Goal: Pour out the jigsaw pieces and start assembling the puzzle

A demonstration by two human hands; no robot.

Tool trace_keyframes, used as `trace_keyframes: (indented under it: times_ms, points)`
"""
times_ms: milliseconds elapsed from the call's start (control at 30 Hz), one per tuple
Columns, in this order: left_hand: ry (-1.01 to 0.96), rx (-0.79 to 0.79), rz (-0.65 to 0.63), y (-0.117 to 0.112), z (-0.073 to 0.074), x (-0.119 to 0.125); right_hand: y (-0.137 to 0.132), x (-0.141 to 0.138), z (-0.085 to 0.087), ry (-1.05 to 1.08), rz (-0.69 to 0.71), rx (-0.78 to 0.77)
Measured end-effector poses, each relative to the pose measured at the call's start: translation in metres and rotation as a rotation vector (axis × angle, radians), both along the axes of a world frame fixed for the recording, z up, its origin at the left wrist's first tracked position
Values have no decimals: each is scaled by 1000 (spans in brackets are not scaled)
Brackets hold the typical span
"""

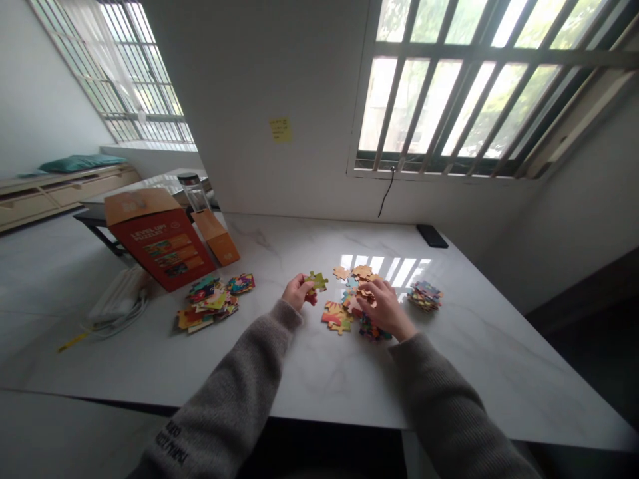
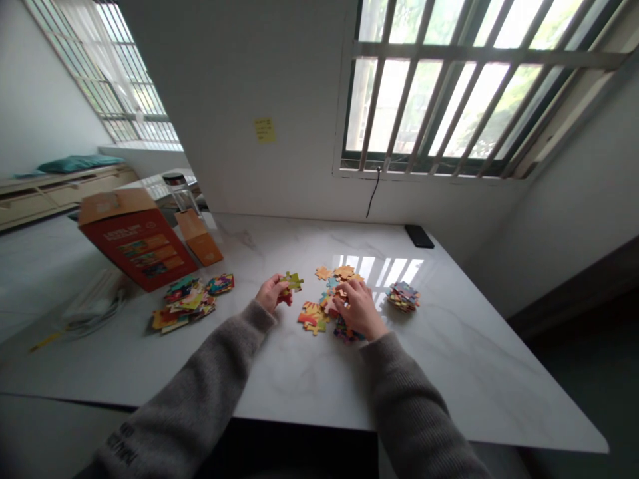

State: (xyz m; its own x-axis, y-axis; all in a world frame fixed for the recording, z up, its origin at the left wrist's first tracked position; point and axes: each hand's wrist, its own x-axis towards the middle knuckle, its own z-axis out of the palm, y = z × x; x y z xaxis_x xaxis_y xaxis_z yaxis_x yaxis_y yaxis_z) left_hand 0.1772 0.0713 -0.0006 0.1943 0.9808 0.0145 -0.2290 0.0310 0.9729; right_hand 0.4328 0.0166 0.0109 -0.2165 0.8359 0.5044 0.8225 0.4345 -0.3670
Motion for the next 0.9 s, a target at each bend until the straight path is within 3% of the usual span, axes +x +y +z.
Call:
trace_keyframes:
  times_ms: [133, 267, 600, 700, 900]
  points:
    - [25, 0, -22, -3, 0, 2, -9, -9, -7, -155, 42, -103]
    - [31, 7, -17, -4, 0, 2, -12, -16, -6, -159, 68, -143]
    - [21, 19, 46, -2, 2, 0, -2, -12, -4, -5, 78, 17]
    - [-10, 39, 99, 1, 3, -2, 6, -24, 1, -61, 57, 81]
    - [-49, 75, 152, 2, 7, -4, 27, -62, 0, -305, 88, 52]
